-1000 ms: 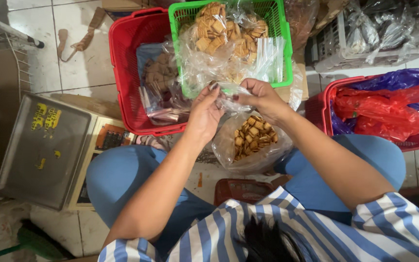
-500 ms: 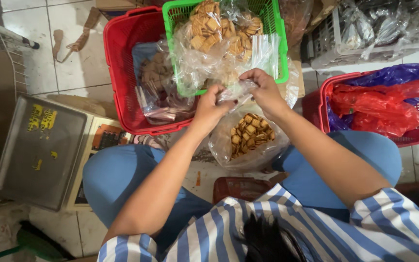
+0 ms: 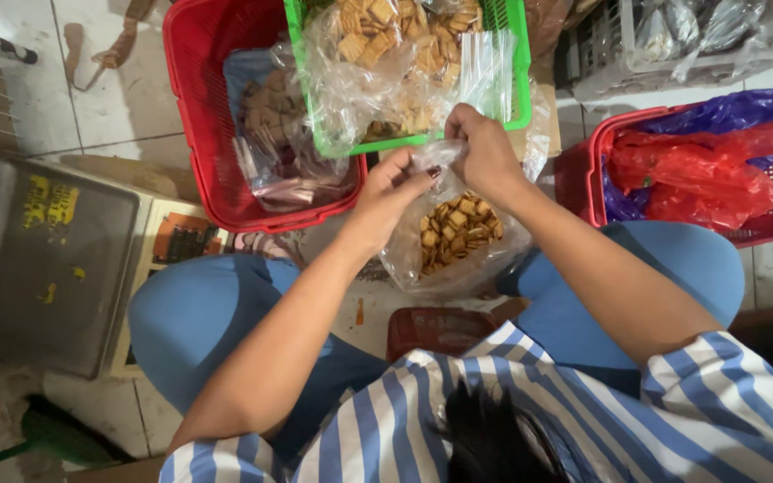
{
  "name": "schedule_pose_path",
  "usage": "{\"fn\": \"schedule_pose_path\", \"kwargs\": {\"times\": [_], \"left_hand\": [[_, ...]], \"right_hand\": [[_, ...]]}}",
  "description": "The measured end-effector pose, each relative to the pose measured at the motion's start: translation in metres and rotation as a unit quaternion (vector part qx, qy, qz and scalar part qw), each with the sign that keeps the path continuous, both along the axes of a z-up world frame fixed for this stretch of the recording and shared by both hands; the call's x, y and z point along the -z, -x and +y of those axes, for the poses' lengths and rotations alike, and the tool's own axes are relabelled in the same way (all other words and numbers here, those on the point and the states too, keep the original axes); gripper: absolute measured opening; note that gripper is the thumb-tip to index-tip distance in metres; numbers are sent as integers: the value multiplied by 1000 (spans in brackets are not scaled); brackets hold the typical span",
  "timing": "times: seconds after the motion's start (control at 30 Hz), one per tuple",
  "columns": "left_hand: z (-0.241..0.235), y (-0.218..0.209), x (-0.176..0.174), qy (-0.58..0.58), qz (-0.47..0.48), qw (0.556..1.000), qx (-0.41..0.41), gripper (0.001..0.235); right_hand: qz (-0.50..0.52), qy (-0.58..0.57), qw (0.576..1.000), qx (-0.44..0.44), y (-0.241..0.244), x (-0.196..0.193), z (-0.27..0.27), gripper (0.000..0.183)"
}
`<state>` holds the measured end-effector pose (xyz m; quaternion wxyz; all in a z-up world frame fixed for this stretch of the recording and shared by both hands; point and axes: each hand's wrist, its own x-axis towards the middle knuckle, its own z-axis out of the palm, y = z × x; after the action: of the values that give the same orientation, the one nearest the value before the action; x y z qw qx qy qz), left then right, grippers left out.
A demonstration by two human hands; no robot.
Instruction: The person sorts small, square-shaped snack pieces from a large plastic bag into smaller plastic bags by hand.
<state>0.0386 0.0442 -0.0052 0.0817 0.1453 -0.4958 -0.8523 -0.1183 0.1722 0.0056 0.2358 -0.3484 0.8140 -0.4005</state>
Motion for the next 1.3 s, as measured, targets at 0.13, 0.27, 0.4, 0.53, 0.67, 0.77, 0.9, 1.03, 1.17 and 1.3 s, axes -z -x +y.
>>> {"fn": "schedule_pose_path", "kwargs": {"times": [0.13,0.27,0.4,0.53,0.67,0.77,0.9,1.03,1.17,1.3], "left_hand": [[-5,-1,-2,173,-90,979,-55,42],[-19,-8,-1,395,-190,892,-107,45],[-15,-21,25,552,-301,776,34,40],[1,-38,62,560,-382,715,171,90],[3,-53,97,550,-442,682,192,123],[-1,-50,122,575,-434,662,204,125],[-3,-48,121,559,-421,677,230,115],[5,-40,109,574,-415,661,247,88],[4,-34,109,553,-386,695,251,52],[-1,-30,107,573,-384,678,255,42]], "right_hand": [[13,96,990,-105,5,-11,-3,31],[-148,-357,887,-251,11,-29,19,28],[-2,-439,820,-366,-26,41,40,30],[153,-203,902,-350,-57,122,47,66],[81,-358,866,-341,-74,120,50,73],[75,-347,872,-336,-74,112,47,79],[94,-346,861,-360,-76,118,39,69],[99,-374,843,-374,-85,132,35,61],[178,-369,825,-388,-95,135,33,85],[285,-347,762,-468,-100,138,27,94]]}}
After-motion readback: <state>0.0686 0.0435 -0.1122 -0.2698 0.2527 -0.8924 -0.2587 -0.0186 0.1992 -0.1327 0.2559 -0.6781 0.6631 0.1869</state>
